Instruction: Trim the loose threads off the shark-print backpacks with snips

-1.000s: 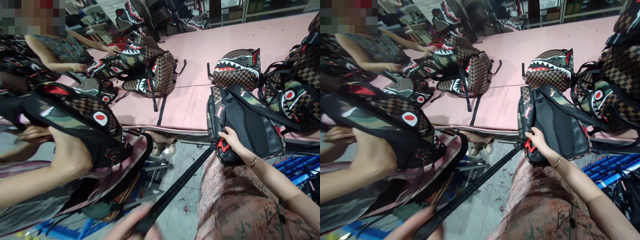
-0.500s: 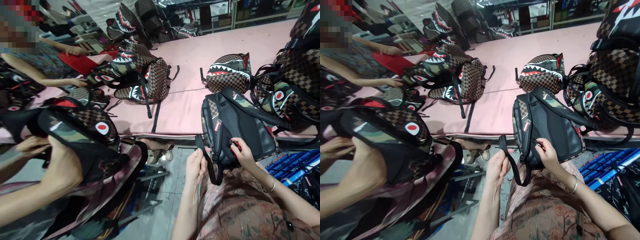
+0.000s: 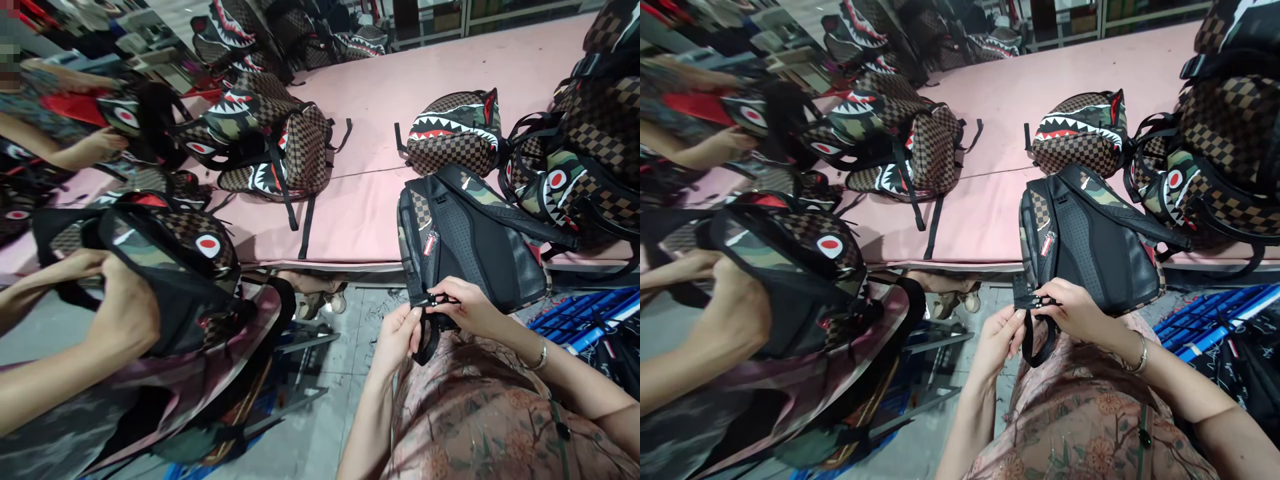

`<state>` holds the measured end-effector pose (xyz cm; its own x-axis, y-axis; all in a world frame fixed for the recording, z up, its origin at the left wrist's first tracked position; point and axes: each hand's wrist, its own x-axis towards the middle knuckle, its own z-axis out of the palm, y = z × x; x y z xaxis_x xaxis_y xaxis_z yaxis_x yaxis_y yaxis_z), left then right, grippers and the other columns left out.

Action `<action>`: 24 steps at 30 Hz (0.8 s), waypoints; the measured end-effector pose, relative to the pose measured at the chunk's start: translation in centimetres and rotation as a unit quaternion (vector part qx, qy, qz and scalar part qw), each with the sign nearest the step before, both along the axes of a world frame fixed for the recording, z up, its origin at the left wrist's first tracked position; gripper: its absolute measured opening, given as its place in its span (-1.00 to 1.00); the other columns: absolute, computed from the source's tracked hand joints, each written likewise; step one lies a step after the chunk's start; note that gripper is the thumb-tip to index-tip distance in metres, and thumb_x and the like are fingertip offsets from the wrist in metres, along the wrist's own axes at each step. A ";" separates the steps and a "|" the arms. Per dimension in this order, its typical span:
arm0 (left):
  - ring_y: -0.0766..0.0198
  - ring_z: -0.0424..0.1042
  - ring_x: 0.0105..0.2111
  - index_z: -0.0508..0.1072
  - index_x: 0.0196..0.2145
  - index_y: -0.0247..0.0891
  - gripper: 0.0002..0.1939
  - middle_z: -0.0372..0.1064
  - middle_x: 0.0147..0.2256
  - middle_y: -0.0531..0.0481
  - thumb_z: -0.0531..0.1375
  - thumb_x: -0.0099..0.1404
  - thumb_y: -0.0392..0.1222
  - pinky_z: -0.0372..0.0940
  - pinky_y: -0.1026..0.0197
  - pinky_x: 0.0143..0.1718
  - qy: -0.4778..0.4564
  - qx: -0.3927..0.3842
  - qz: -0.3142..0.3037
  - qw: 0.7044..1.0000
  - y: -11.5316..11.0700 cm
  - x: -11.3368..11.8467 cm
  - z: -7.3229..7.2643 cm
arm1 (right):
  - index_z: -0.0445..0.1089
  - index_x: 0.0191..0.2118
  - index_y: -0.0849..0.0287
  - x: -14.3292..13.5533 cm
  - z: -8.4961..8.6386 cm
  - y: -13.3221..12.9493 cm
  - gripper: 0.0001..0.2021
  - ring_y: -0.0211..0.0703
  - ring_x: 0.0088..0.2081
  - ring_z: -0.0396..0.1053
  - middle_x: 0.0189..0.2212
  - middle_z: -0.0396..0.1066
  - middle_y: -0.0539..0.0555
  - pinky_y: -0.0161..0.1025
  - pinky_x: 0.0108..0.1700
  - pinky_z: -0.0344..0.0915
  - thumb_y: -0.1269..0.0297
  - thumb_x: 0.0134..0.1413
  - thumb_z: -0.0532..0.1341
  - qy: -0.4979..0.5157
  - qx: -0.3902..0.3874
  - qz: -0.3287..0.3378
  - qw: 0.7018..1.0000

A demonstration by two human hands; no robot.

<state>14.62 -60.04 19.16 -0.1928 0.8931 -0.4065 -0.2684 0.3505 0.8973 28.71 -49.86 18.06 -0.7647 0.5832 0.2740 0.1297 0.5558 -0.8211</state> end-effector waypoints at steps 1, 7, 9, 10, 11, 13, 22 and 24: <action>0.54 -0.12 -0.84 0.36 -0.48 -0.33 -0.66 0.07 -0.85 0.20 0.15 0.13 0.06 -0.22 0.40 -0.76 0.003 -0.003 -0.006 1.000 0.0 0.1 0.0 | 0.35 -0.22 0.19 0.0 0.0 0.1 -0.82 -0.18 -0.28 0.32 -0.35 0.38 0.09 -0.29 -0.25 0.26 0.23 0.13 0.10 -0.003 0.003 0.002 1.000; 0.54 -0.13 -0.84 0.43 -0.33 -0.37 -0.61 0.02 -0.85 0.23 0.14 0.14 0.07 -0.23 0.39 -0.76 0.007 -0.013 -0.021 1.000 0.1 0.4 0.0 | 0.36 -0.30 0.18 0.6 0.0 -0.1 -0.81 -0.20 -0.33 0.30 -0.41 0.37 0.07 -0.30 -0.29 0.23 0.29 0.17 0.03 -0.006 0.001 -0.028 1.000; 0.54 -0.13 -0.84 0.42 -0.31 -0.38 -0.61 0.02 -0.85 0.23 0.13 0.15 0.06 -0.23 0.39 -0.76 0.008 -0.014 -0.024 1.000 0.2 0.4 -0.1 | 0.35 -0.27 0.19 0.8 0.1 -0.3 -0.83 -0.19 -0.31 0.30 -0.37 0.37 0.09 -0.30 -0.28 0.23 0.26 0.15 0.06 0.006 -0.015 -0.033 0.999; 0.54 -0.13 -0.84 0.42 -0.31 -0.38 -0.62 0.03 -0.85 0.23 0.13 0.16 0.05 -0.22 0.40 -0.76 0.009 -0.014 -0.029 0.999 0.2 0.4 -0.2 | 0.34 -0.25 0.20 0.9 0.2 -0.4 -0.83 -0.19 -0.30 0.30 -0.36 0.36 0.10 -0.29 -0.28 0.23 0.24 0.15 0.07 0.009 -0.019 -0.031 0.999; 0.54 -0.13 -0.84 0.42 -0.31 -0.39 -0.64 0.04 -0.85 0.23 0.13 0.17 0.03 -0.22 0.40 -0.75 0.007 -0.014 -0.035 0.999 0.2 0.3 -0.3 | 0.34 -0.25 0.20 1.1 0.3 -0.5 -0.82 -0.18 -0.30 0.30 -0.36 0.36 0.10 -0.28 -0.28 0.23 0.23 0.15 0.06 0.008 -0.021 -0.025 0.999; 0.55 -0.13 -0.84 0.42 -0.35 -0.39 -0.67 0.05 -0.86 0.21 0.15 0.17 0.00 -0.23 0.40 -0.75 -0.021 -0.007 -0.045 0.999 0.1 0.3 -0.4 | 0.35 -0.27 0.19 1.6 0.4 -0.5 -0.80 -0.18 -0.32 0.29 -0.38 0.35 0.10 -0.27 -0.29 0.22 0.23 0.16 0.05 0.005 -0.031 -0.013 0.999; 0.58 -0.28 -0.87 0.35 -0.52 -0.38 -0.68 -0.21 -0.89 0.29 0.18 0.11 -0.01 -0.26 0.42 -0.79 -0.407 0.011 -0.187 0.894 0.5 2.9 -1.8 | 0.32 -0.27 0.20 2.9 -1.8 -0.6 -0.62 -0.33 -0.53 0.21 -0.52 0.24 -0.06 -0.38 -0.51 0.15 0.06 -0.21 0.30 0.123 -0.412 -0.043 0.902; 0.57 -0.24 -0.86 0.38 -0.44 -0.40 -0.64 -0.13 -0.85 0.27 0.17 0.11 0.04 -0.27 0.41 -0.80 -0.363 -0.024 -0.190 0.912 0.9 3.6 -2.1 | 0.25 -0.49 0.21 2.4 -2.0 -0.6 -0.66 -0.38 -0.61 0.12 -0.63 0.15 -0.11 -0.40 -0.59 0.07 0.04 -0.24 0.30 0.104 -0.458 -0.085 0.879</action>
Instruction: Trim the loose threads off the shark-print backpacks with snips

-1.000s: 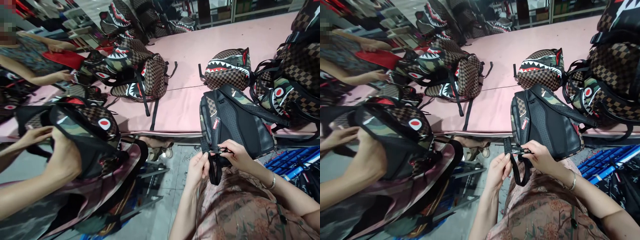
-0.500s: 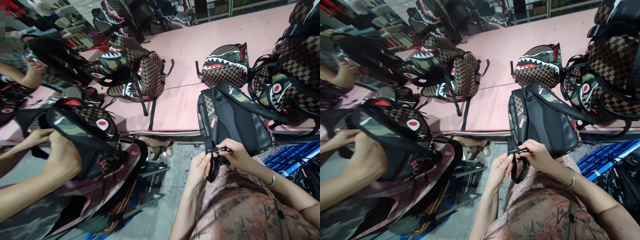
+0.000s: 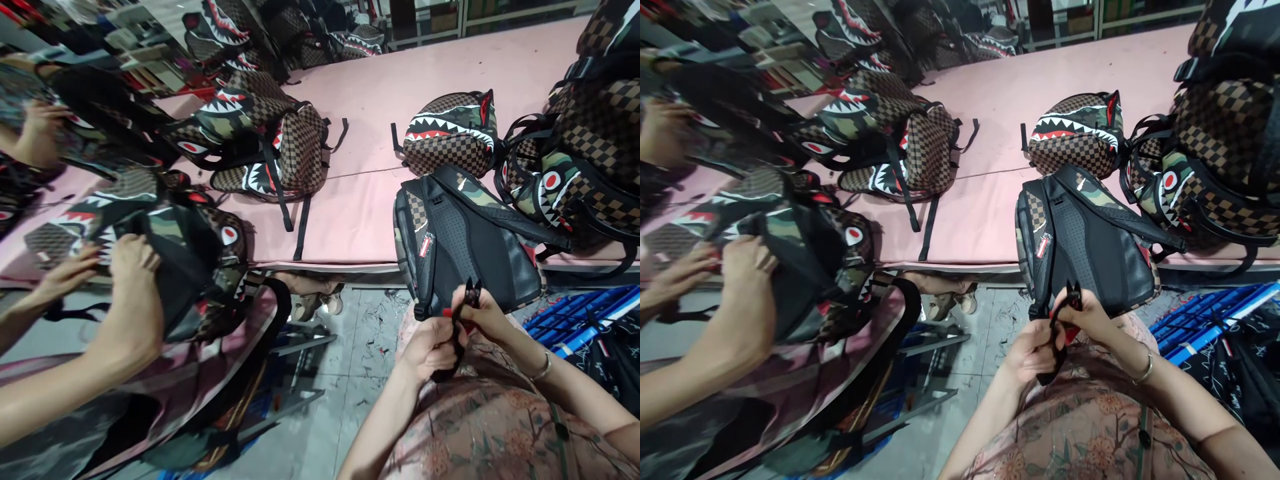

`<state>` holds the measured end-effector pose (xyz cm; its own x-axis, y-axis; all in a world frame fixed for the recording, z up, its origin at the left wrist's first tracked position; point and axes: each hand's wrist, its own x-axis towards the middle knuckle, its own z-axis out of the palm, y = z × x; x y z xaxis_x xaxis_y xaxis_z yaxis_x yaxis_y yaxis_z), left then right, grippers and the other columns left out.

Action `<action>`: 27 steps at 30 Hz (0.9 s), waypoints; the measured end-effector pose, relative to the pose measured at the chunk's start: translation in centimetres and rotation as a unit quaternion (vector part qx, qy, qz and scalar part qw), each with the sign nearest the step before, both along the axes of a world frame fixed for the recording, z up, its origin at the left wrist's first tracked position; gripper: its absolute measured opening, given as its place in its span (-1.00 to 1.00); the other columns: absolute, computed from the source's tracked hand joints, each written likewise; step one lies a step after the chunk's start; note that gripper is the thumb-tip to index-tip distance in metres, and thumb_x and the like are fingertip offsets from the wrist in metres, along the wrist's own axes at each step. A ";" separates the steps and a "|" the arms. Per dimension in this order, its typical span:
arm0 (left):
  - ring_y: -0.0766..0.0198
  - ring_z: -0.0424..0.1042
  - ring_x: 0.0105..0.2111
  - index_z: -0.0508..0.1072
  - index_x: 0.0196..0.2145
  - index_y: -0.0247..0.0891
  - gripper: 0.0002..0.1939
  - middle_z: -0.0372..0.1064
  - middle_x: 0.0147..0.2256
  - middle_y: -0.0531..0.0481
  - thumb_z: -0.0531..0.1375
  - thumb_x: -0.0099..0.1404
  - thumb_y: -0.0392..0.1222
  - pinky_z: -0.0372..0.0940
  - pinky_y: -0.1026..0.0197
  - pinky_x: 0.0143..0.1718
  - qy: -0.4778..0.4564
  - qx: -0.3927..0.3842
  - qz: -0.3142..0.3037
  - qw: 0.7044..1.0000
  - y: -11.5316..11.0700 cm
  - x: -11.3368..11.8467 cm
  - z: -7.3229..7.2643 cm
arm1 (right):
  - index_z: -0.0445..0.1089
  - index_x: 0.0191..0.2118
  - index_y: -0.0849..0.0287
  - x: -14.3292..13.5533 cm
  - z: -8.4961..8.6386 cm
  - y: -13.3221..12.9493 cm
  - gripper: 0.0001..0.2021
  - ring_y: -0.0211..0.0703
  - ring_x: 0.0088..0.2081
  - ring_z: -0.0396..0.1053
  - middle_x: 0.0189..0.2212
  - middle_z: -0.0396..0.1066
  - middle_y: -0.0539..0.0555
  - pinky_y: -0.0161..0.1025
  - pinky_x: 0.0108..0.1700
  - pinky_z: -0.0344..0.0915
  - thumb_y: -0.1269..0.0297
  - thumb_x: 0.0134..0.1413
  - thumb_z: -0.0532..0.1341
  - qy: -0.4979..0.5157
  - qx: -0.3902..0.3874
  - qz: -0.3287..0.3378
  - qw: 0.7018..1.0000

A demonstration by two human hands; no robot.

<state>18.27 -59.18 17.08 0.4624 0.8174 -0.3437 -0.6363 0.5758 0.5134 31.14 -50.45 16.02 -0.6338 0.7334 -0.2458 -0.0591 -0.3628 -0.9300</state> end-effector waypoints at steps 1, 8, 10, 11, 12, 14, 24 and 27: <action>0.57 -0.20 -0.85 0.40 -0.38 -0.40 -0.61 -0.06 -0.82 0.25 0.18 0.10 0.06 -0.25 0.41 -0.79 0.055 -0.004 0.028 0.998 0.1 0.3 -0.1 | 0.18 -0.55 0.20 -0.3 0.0 0.0 -0.64 -0.40 -0.64 0.07 -0.67 0.10 -0.13 -0.41 -0.62 0.02 0.03 -0.23 0.29 -0.022 -0.024 -0.032 0.999; 0.38 0.30 -0.51 0.53 -0.38 -0.30 -0.72 0.39 -0.46 0.02 0.31 -0.06 -0.09 0.19 0.34 -0.49 0.353 -0.005 0.277 0.894 -0.2 0.1 -0.3 | 0.11 -0.54 0.17 -1.8 0.5 0.6 -0.65 -0.41 -0.64 0.02 -0.67 0.07 -0.15 -0.41 -0.60 0.02 0.04 -0.15 0.24 -0.090 -0.005 -0.060 0.994; 0.36 0.32 -0.51 0.54 -0.37 -0.31 -0.73 0.42 -0.47 0.01 0.29 -0.02 -0.08 0.22 0.31 -0.46 0.337 -0.031 0.295 0.893 -0.2 -0.1 -0.2 | 0.22 -0.41 0.18 -1.8 0.2 0.5 -0.75 -0.35 -0.57 0.13 -0.59 0.18 -0.09 -0.38 -0.51 0.13 0.07 0.00 0.12 -0.118 0.085 -0.084 0.986; 0.35 0.33 -0.52 0.54 -0.35 -0.30 -0.72 0.42 -0.49 0.02 0.28 -0.02 -0.08 0.24 0.30 -0.45 0.327 -0.042 0.307 0.893 -0.1 -0.2 -0.1 | 0.25 -0.32 0.18 -1.7 0.1 0.4 -0.77 -0.31 -0.51 0.19 -0.52 0.24 -0.06 -0.35 -0.44 0.18 0.10 0.06 0.06 -0.137 0.142 -0.111 0.974; 0.34 0.35 -0.51 0.54 -0.34 -0.30 -0.71 0.43 -0.49 0.02 0.29 -0.03 -0.08 0.25 0.29 -0.43 0.320 -0.050 0.323 0.889 0.0 -0.3 0.0 | 0.26 -0.24 0.17 -1.4 0.0 0.4 -0.78 -0.28 -0.45 0.24 -0.45 0.29 -0.02 -0.33 -0.37 0.21 0.14 0.10 0.02 -0.157 0.205 -0.136 0.956; 0.33 0.38 -0.48 0.54 -0.33 -0.29 -0.70 0.46 -0.47 0.01 0.30 -0.04 -0.09 0.27 0.27 -0.39 0.317 -0.060 0.351 0.879 0.1 -0.6 0.2 | 0.27 -0.19 0.16 -0.7 0.0 0.3 -0.79 -0.22 -0.35 0.28 -0.37 0.33 0.04 -0.28 -0.28 0.23 0.21 0.14 0.00 -0.193 0.333 -0.151 0.910; 0.31 0.41 -0.38 0.54 -0.31 -0.28 -0.69 0.50 -0.32 -0.02 0.30 -0.05 -0.12 0.29 0.26 -0.25 0.327 -0.063 0.372 0.866 0.4 -0.7 0.6 | 0.34 -0.22 0.22 0.6 0.4 0.2 -0.72 -0.16 -0.30 0.33 -0.35 0.41 0.13 -0.25 -0.25 0.25 0.19 0.22 -0.04 -0.216 0.565 -0.049 0.795; 0.30 0.41 -0.38 0.54 -0.28 -0.29 -0.67 0.49 -0.32 -0.04 0.29 -0.04 -0.11 0.30 0.25 -0.27 0.336 -0.064 0.387 0.856 0.4 -0.6 0.6 | 0.36 -0.22 0.21 0.4 0.6 -0.3 -0.70 -0.17 -0.30 0.33 -0.35 0.42 0.12 -0.25 -0.24 0.23 0.21 0.24 -0.08 -0.223 0.576 -0.061 0.784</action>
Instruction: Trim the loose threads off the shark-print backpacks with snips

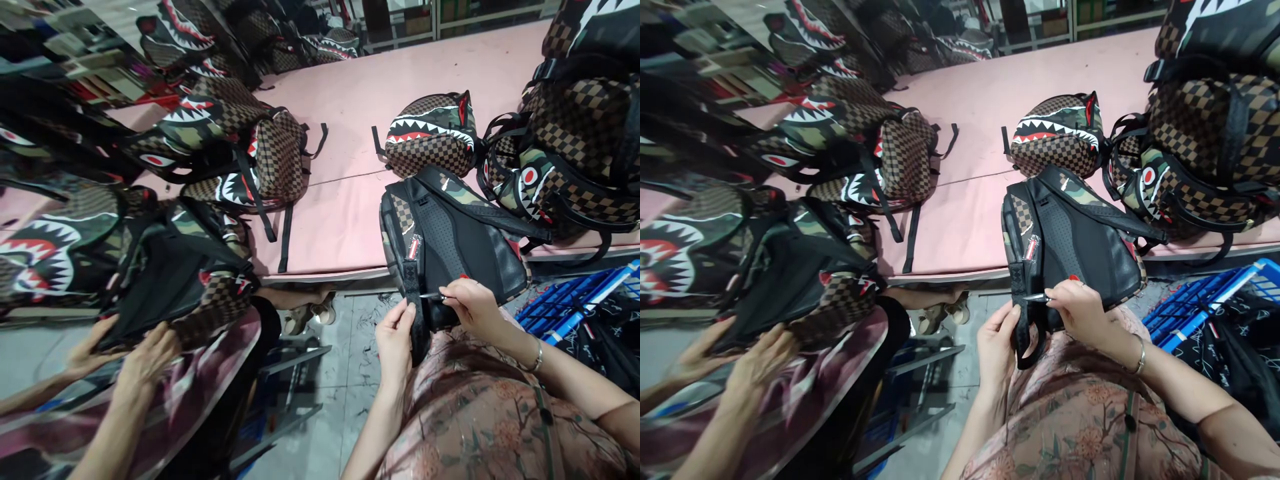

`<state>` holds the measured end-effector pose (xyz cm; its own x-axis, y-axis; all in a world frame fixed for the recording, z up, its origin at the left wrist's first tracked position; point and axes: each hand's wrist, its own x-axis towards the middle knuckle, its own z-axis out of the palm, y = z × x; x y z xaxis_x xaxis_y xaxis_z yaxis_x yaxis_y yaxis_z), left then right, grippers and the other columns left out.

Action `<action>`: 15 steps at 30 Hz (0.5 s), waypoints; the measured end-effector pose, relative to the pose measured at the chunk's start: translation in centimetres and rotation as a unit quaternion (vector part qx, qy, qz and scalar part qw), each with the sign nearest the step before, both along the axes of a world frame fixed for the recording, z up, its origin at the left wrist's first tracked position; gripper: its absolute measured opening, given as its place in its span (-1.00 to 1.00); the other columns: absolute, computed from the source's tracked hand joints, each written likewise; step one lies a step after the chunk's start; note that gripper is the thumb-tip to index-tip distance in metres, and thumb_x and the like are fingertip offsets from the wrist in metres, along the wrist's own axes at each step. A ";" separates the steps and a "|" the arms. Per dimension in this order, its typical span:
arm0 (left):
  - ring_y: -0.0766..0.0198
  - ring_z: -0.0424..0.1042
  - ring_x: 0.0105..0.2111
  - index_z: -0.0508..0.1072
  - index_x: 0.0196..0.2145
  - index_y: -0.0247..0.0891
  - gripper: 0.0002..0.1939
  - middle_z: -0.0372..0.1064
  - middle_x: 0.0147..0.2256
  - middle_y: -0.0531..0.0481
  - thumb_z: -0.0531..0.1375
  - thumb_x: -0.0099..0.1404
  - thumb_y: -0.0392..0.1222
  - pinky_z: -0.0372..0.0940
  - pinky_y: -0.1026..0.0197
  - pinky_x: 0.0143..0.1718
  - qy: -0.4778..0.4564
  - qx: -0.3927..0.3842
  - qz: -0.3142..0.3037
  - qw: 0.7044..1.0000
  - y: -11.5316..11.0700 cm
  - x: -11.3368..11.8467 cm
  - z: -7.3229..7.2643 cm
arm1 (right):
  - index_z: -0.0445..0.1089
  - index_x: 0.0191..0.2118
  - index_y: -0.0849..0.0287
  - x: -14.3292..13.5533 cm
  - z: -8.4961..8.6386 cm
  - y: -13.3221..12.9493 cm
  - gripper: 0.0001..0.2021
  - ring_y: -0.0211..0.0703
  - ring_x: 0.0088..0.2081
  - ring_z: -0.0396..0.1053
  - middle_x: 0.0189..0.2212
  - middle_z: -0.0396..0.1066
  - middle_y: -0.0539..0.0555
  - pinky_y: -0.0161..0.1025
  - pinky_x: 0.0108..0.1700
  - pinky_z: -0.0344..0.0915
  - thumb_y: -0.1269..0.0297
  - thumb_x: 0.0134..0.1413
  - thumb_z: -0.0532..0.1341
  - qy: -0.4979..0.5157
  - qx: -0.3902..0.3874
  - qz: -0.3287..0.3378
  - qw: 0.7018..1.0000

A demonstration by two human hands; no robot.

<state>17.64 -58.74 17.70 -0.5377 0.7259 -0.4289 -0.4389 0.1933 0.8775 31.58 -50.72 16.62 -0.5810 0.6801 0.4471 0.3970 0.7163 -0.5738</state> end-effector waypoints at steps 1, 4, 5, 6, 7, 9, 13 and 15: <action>0.29 0.41 -0.38 0.53 -0.27 -0.30 -0.66 0.49 -0.32 -0.04 0.29 -0.03 -0.10 0.30 0.24 -0.28 0.006 0.000 0.002 1.000 0.0 0.0 0.0 | 0.36 -0.23 0.21 -0.1 0.0 -0.1 -0.69 -0.17 -0.30 0.32 -0.36 0.42 0.12 -0.25 -0.24 0.23 0.22 0.24 -0.09 -0.007 0.001 -0.006 1.000; 0.25 0.42 -0.36 0.53 -0.27 -0.30 -0.66 0.49 -0.35 -0.04 0.28 -0.02 -0.09 0.31 0.24 -0.32 0.028 -0.001 -0.012 1.000 -0.1 0.1 -0.1 | 0.38 -0.22 0.20 -0.3 0.0 -0.3 -0.66 -0.15 -0.29 0.32 -0.35 0.42 0.12 -0.25 -0.22 0.21 0.19 0.24 -0.10 -0.050 -0.017 -0.023 0.998; 0.24 0.42 -0.36 0.53 -0.27 -0.30 -0.66 0.49 -0.35 -0.04 0.28 -0.02 -0.08 0.31 0.24 -0.33 0.035 -0.001 -0.019 0.999 -0.1 0.1 -0.1 | 0.38 -0.21 0.20 -0.3 -0.1 -0.3 -0.64 -0.14 -0.28 0.31 -0.34 0.42 0.13 -0.25 -0.22 0.20 0.17 0.24 -0.11 -0.062 -0.027 -0.026 0.997; 0.23 0.42 -0.35 0.53 -0.26 -0.30 -0.66 0.49 -0.35 -0.04 0.28 -0.01 -0.08 0.31 0.23 -0.33 0.041 -0.001 -0.026 0.999 -0.2 0.2 -0.2 | 0.38 -0.20 0.20 -0.4 -0.1 -0.3 -0.63 -0.14 -0.27 0.31 -0.34 0.41 0.13 -0.25 -0.21 0.20 0.15 0.24 -0.11 -0.071 -0.036 -0.027 0.997; 0.23 0.41 -0.34 0.53 -0.26 -0.30 -0.66 0.48 -0.35 -0.05 0.27 0.00 -0.08 0.31 0.24 -0.33 0.046 -0.001 -0.031 0.998 -0.2 0.2 -0.2 | 0.38 -0.19 0.20 -0.4 -0.2 -0.3 -0.62 -0.13 -0.26 0.31 -0.33 0.41 0.14 -0.25 -0.21 0.20 0.14 0.24 -0.12 -0.074 -0.043 -0.025 0.996; 0.24 0.41 -0.33 0.53 -0.27 -0.30 -0.67 0.48 -0.33 -0.05 0.27 0.01 -0.09 0.30 0.24 -0.31 0.055 -0.001 -0.041 0.998 -0.3 0.3 -0.3 | 0.39 -0.19 0.19 -0.5 -0.2 -0.2 -0.60 -0.13 -0.25 0.31 -0.33 0.41 0.14 -0.24 -0.20 0.19 0.12 0.24 -0.13 -0.070 -0.054 -0.017 0.996; 0.25 0.39 -0.30 0.53 -0.27 -0.29 -0.71 0.47 -0.30 -0.03 0.25 0.05 -0.10 0.27 0.25 -0.23 0.078 0.000 -0.062 0.995 -0.3 0.6 -0.1 | 0.39 -0.21 0.19 -0.7 -0.2 -0.1 -0.61 -0.13 -0.25 0.31 -0.33 0.41 0.14 -0.25 -0.19 0.19 0.12 0.24 -0.12 -0.059 -0.060 -0.004 0.996; 0.24 0.38 -0.27 0.53 -0.27 -0.28 -0.71 0.47 -0.28 -0.04 0.24 0.05 -0.09 0.25 0.23 -0.20 0.098 0.002 -0.067 0.993 -0.2 0.9 0.0 | 0.39 -0.21 0.19 -0.7 -0.1 -0.1 -0.62 -0.14 -0.25 0.31 -0.32 0.41 0.14 -0.25 -0.18 0.19 0.14 0.24 -0.12 -0.060 -0.058 -0.006 0.996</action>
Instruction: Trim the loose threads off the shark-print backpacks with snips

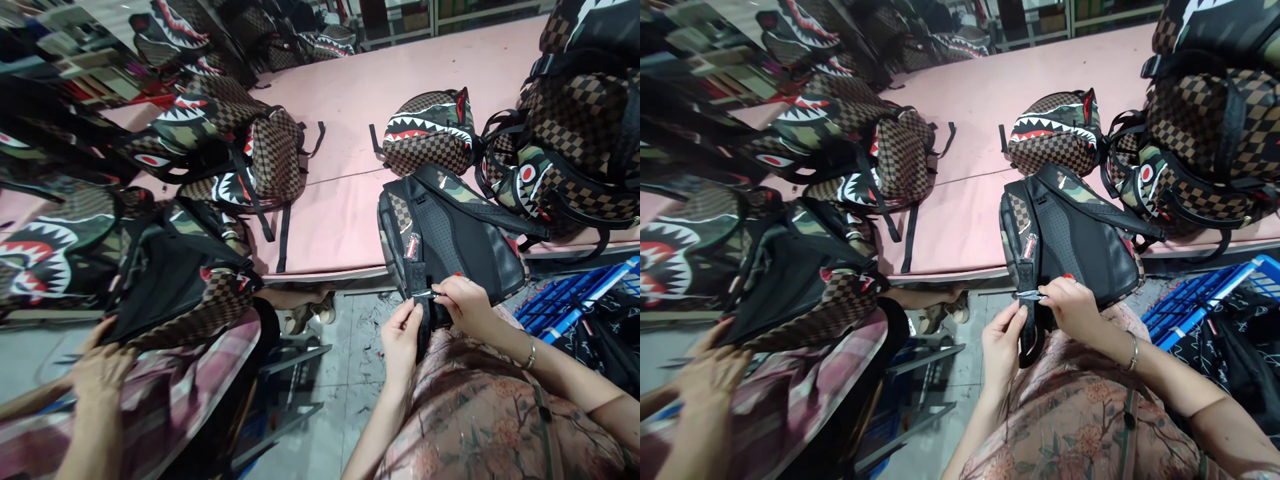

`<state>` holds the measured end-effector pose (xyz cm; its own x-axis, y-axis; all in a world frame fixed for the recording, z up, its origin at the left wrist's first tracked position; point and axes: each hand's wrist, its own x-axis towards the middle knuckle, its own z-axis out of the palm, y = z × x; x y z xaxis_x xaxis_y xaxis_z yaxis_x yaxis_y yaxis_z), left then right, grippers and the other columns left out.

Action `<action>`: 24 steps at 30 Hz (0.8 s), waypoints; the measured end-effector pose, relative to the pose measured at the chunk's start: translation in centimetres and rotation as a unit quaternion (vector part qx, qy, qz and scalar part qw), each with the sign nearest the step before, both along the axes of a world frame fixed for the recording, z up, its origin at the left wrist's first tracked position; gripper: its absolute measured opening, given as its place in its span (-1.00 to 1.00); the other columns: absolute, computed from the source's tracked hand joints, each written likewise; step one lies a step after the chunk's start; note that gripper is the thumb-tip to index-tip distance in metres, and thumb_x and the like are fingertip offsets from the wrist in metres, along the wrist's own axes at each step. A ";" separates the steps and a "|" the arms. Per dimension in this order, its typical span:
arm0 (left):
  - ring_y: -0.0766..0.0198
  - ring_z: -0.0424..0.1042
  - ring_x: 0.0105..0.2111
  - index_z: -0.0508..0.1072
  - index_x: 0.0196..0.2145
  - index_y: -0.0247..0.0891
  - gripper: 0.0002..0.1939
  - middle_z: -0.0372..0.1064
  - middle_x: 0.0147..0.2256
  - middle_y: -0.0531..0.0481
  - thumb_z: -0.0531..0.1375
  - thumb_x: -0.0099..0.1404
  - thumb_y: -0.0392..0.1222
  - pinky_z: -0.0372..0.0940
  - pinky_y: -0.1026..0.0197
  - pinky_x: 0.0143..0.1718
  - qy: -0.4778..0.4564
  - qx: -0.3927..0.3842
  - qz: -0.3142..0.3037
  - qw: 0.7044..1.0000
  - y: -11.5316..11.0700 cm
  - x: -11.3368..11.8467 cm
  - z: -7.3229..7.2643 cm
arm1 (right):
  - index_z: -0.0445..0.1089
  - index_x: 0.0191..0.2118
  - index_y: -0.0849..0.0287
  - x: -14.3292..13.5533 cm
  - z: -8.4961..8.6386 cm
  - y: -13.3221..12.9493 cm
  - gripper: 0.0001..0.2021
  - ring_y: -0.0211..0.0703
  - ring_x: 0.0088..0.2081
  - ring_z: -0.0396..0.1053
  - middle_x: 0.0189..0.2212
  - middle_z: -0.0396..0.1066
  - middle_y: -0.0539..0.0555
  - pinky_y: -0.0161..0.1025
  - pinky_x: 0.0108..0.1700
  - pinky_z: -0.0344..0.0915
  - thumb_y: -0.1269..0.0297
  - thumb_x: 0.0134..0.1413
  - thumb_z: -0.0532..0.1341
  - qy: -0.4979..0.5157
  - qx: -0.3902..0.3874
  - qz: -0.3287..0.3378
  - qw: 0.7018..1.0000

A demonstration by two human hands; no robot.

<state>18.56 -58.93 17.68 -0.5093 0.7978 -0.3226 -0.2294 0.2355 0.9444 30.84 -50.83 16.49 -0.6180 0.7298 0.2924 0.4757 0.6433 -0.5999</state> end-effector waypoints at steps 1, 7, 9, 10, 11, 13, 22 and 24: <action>0.23 0.38 -0.26 0.53 -0.27 -0.28 -0.71 0.46 -0.28 -0.04 0.24 0.06 -0.09 0.25 0.22 -0.18 0.010 0.001 -0.003 1.000 0.0 0.1 0.0 | 0.39 -0.21 0.20 0.0 0.1 0.0 -0.62 -0.14 -0.25 0.31 -0.32 0.41 0.15 -0.25 -0.18 0.18 0.15 0.24 -0.11 0.000 -0.001 0.000 1.000; 0.28 0.35 -0.41 0.53 -0.48 -0.27 -0.75 0.42 -0.43 -0.04 0.28 0.00 -0.02 0.25 0.23 -0.31 0.006 0.057 -0.048 0.997 -1.0 -3.2 -0.8 | 0.37 -0.30 0.18 0.7 0.9 0.0 -0.77 -0.18 -0.31 0.32 -0.39 0.40 0.09 -0.25 -0.24 0.22 0.22 0.18 0.01 0.126 -0.096 0.055 0.986; 0.34 0.25 -0.61 0.43 -0.71 -0.28 -0.58 0.29 -0.64 -0.02 0.21 0.01 0.14 0.21 0.23 -0.52 -0.053 0.105 -0.102 0.988 -1.4 -5.9 -1.5 | 0.35 -0.27 0.17 0.9 0.9 0.1 -0.81 -0.19 -0.31 0.33 -0.37 0.40 0.08 -0.25 -0.24 0.24 0.22 0.14 0.06 0.182 -0.159 0.045 0.969; 0.36 0.18 -0.67 0.35 -0.78 -0.27 -0.48 0.19 -0.72 0.00 0.15 0.03 0.22 0.17 0.23 -0.60 -0.068 0.128 -0.124 0.982 -1.3 -7.3 -2.0 | 0.35 -0.26 0.16 0.9 0.7 0.3 -0.82 -0.19 -0.30 0.33 -0.36 0.40 0.07 -0.25 -0.24 0.24 0.21 0.12 0.07 0.193 -0.190 0.020 0.962; 0.36 0.15 -0.70 0.33 -0.79 -0.27 -0.44 0.14 -0.74 0.01 0.09 0.06 0.26 0.14 0.23 -0.63 -0.060 0.139 -0.135 0.979 -1.0 -8.5 -2.5 | 0.35 -0.26 0.16 0.9 0.5 0.5 -0.83 -0.19 -0.31 0.33 -0.35 0.40 0.06 -0.26 -0.25 0.24 0.21 0.10 0.08 0.193 -0.217 -0.012 0.957; 0.34 0.19 -0.66 0.42 -0.66 -0.28 -0.49 0.21 -0.69 0.00 0.07 0.10 0.22 0.16 0.23 -0.59 0.037 0.114 -0.119 0.986 0.6 -10.1 -3.9 | 0.34 -0.27 0.16 0.3 -0.1 1.2 -0.83 -0.21 -0.34 0.32 -0.36 0.40 0.04 -0.28 -0.27 0.24 0.21 0.07 0.10 0.173 -0.253 -0.067 0.949; 0.23 0.34 -0.27 0.44 -0.18 -0.22 -0.73 0.38 -0.30 -0.08 0.14 0.13 -0.30 0.22 0.19 -0.17 0.390 0.001 -0.078 0.917 10.1 -10.5 -10.9 | 0.30 -0.19 0.17 -6.5 -1.4 6.0 -0.82 -0.17 -0.28 0.34 -0.29 0.39 0.08 -0.29 -0.25 0.20 0.26 0.13 0.05 -0.028 -0.067 -0.069 0.995; 0.18 0.33 -0.23 0.46 -0.28 -0.24 -0.83 0.37 -0.31 -0.10 0.11 0.17 -0.28 0.20 0.18 -0.15 0.403 -0.005 -0.069 0.913 10.6 -10.7 -11.4 | 0.28 -0.16 0.18 -8.2 -1.5 6.9 -0.81 -0.17 -0.25 0.33 -0.27 0.38 0.10 -0.30 -0.24 0.20 0.27 0.16 0.03 -0.076 -0.031 -0.067 0.994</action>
